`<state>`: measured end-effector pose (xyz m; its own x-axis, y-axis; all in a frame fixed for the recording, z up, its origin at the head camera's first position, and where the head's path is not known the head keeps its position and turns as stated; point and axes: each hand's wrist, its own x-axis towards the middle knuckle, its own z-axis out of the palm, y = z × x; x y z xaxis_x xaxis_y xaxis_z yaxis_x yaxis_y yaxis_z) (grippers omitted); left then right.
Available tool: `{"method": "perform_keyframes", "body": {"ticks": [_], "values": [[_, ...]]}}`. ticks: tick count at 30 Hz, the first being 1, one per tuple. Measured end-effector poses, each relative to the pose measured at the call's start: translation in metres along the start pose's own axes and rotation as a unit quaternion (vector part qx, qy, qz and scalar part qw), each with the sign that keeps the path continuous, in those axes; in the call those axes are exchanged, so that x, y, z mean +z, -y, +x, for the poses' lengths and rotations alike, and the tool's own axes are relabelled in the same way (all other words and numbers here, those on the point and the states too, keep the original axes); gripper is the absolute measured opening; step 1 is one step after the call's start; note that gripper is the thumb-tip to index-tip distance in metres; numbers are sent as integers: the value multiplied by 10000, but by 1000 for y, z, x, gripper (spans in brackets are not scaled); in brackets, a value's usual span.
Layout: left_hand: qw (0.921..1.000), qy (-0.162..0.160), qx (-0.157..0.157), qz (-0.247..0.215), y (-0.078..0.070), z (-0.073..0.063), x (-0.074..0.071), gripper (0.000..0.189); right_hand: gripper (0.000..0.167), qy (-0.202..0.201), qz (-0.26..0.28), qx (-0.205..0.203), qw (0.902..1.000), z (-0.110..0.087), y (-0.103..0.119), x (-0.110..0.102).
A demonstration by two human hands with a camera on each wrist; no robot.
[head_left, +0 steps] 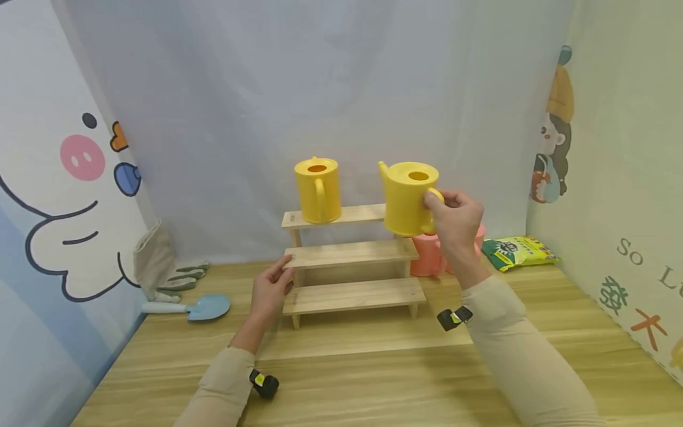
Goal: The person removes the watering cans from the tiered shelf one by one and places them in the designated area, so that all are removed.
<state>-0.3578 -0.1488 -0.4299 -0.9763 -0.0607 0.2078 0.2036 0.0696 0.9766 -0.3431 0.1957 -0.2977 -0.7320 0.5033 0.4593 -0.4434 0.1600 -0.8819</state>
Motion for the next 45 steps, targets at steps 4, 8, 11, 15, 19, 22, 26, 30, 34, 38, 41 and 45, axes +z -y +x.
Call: {"method": "perform_keyframes", "body": {"ticks": [4,8,11,15,19,22,26,30,34,38,41,45], "values": [[10000,23,62,4,1,0,-1,40,23,-62,186,-9,9998,-4,-3,-19],[9999,47,120,-32,2,-1,-1,40,18,-3,244,73,9997,-8,-4,-37],[9998,51,158,-60,3,-1,-2,40,16,84,96,215,9997,-11,-3,-49],[9998,97,131,-102,4,-3,-2,40,14,125,-112,526,9985,-16,-4,-64],[9998,122,110,-128,4,-4,-1,40,13,67,-371,664,9971,-19,-8,-76],[9999,71,120,-91,5,-3,0,40,12,44,-500,609,9969,-22,-12,-82],[9999,53,117,-24,5,-1,0,41,13,161,-581,384,9974,-25,-17,-90],[9999,110,110,1,4,-1,0,41,19,392,-878,241,9951,-29,-21,-99],[9999,140,93,6,4,-1,0,42,24,568,-1118,143,9920,-34,-27,-106],[9999,108,93,-47,5,0,0,41,22,726,-1118,28,9911,-38,-32,-112],[9999,57,118,-39,5,0,-1,41,17,775,-1037,-36,9916,-41,-37,-115],[9999,49,144,-25,3,1,-1,41,15,790,-1078,-131,9909,-45,-42,-119]]}}
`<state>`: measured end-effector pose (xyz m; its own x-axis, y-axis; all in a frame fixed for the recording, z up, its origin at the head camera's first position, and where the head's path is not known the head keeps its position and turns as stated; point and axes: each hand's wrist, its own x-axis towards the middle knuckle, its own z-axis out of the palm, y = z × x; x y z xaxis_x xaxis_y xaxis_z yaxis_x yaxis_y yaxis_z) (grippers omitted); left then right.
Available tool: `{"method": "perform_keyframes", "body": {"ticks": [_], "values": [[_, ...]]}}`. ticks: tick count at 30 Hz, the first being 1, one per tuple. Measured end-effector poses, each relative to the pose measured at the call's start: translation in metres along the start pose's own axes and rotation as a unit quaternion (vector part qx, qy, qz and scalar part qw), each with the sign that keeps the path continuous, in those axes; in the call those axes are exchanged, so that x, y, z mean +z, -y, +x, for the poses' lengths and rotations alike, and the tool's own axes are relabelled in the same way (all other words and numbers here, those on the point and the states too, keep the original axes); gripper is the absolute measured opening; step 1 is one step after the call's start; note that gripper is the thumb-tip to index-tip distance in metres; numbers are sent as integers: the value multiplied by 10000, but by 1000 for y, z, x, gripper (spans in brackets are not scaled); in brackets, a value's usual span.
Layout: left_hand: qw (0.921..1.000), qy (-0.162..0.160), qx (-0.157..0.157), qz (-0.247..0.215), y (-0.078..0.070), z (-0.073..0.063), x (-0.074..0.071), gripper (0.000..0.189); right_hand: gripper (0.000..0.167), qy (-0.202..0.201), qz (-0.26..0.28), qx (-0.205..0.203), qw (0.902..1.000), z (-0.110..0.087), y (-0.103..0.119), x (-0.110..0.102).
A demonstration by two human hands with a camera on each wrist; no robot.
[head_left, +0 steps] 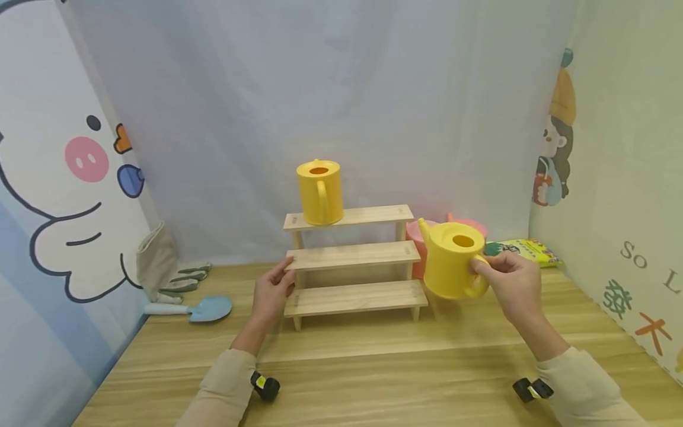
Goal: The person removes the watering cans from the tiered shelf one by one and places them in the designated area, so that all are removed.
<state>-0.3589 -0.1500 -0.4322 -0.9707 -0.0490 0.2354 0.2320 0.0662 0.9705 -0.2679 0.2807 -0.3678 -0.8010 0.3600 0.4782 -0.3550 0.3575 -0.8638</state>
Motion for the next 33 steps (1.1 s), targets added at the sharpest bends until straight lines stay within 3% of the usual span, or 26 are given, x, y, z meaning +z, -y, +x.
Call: {"method": "perform_keyframes", "body": {"ticks": [10,12,33], "values": [[9999,101,-21,-92,-7,-3,0,42,26,281,-368,192,9987,-5,-6,-6],[9999,48,26,-126,-2,0,-1,41,27,381,-399,336,9979,-6,-6,-5],[9997,-12,150,-190,2,2,0,40,24,880,-477,1107,9888,-9,-17,0]]}}
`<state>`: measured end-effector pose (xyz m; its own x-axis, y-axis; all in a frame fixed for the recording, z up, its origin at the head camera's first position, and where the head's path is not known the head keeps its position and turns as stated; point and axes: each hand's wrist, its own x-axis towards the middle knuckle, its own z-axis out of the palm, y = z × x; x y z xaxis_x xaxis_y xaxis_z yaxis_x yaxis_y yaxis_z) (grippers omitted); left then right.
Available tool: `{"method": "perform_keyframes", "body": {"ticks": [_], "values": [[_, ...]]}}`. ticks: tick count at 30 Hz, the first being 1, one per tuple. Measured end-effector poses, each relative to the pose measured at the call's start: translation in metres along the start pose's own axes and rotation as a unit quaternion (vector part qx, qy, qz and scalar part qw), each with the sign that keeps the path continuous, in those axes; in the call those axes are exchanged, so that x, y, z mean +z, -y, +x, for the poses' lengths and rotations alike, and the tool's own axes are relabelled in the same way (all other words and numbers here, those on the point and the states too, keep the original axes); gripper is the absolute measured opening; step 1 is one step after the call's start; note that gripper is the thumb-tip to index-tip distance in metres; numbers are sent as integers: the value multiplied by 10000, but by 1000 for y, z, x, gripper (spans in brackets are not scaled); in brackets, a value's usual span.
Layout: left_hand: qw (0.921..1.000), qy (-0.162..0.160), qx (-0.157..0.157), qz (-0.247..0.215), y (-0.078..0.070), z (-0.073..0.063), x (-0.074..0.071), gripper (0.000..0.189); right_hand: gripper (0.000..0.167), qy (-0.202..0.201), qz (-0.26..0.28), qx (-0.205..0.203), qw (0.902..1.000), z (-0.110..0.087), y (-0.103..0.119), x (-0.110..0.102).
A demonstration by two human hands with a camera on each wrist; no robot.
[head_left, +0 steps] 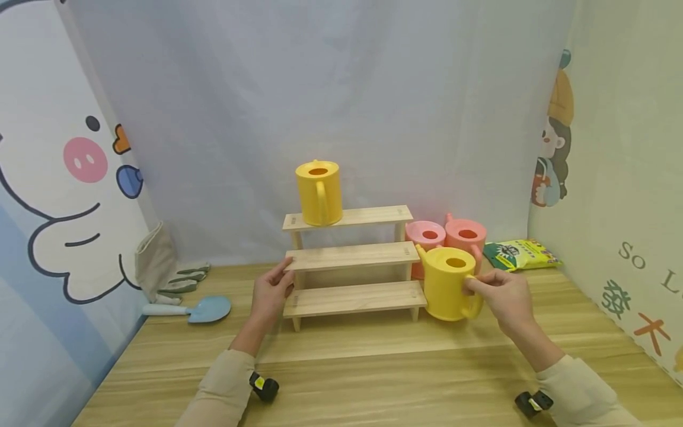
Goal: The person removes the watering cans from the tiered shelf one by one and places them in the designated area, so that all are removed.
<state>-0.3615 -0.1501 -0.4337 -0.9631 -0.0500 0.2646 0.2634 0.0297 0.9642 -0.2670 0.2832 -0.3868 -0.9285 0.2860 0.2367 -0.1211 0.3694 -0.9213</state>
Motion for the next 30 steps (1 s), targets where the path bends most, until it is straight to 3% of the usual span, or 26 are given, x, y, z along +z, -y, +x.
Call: {"method": "perform_keyframes", "body": {"ticks": [15,30], "values": [[9999,86,39,-81,-2,-2,0,42,21,250,29,131,9996,2,-8,1],[10000,26,-21,-73,-3,-3,1,41,23,912,-1054,411,9894,2,1,-7]]}}
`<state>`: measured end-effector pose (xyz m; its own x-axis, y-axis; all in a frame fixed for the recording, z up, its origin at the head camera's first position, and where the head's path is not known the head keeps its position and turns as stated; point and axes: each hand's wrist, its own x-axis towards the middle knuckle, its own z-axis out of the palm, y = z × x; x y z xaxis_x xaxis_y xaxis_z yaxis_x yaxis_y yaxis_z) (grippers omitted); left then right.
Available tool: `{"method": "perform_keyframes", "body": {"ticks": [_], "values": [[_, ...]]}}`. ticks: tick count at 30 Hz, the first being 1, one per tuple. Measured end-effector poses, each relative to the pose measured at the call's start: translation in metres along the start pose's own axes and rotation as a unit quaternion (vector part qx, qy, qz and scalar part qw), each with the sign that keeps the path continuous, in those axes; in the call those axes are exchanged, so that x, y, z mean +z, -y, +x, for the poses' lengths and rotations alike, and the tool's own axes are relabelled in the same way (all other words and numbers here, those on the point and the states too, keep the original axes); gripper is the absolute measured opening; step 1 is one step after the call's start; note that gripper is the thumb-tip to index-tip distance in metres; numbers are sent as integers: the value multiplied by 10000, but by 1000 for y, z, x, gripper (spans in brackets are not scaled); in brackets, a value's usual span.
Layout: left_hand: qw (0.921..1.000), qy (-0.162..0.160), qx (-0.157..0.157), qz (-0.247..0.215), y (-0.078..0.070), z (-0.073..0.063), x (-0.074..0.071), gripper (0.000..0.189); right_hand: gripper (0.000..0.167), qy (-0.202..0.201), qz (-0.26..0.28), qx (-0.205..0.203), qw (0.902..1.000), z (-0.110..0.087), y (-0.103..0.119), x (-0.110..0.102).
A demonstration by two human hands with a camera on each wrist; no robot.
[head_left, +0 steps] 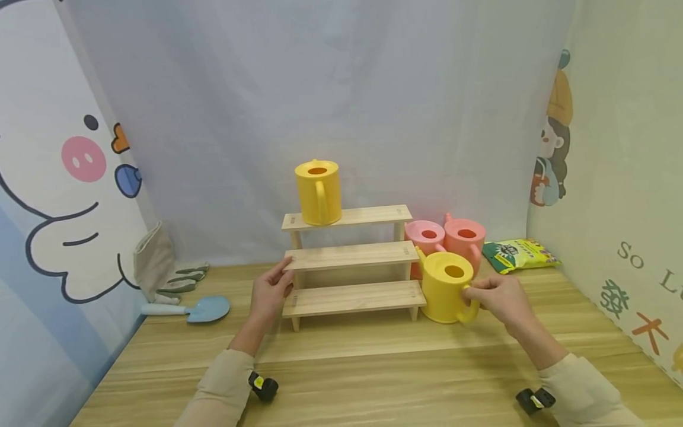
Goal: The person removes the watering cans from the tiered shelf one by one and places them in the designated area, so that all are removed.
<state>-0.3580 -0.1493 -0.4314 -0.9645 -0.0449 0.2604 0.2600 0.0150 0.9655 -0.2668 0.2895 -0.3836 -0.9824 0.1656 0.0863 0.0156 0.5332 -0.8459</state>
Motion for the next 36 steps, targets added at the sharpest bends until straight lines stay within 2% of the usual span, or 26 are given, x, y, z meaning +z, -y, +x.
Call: {"method": "perform_keyframes", "body": {"ticks": [11,20,24,29,36], "values": [[9999,-25,-111,108,-1,0,0,41,23,164,-113,3,9998,0,1,-2],[10000,-1,-63,74,0,1,0,41,23,304,-127,-53,9994,1,1,-3],[9999,-22,-75,86,1,0,0,41,31,314,-384,-106,9987,1,0,-6],[9999,18,-59,97,2,0,0,41,49,20,-797,-287,9964,0,1,-11],[9999,35,-94,97,0,1,0,42,54,-366,-1025,-564,9925,0,8,-16]]}}
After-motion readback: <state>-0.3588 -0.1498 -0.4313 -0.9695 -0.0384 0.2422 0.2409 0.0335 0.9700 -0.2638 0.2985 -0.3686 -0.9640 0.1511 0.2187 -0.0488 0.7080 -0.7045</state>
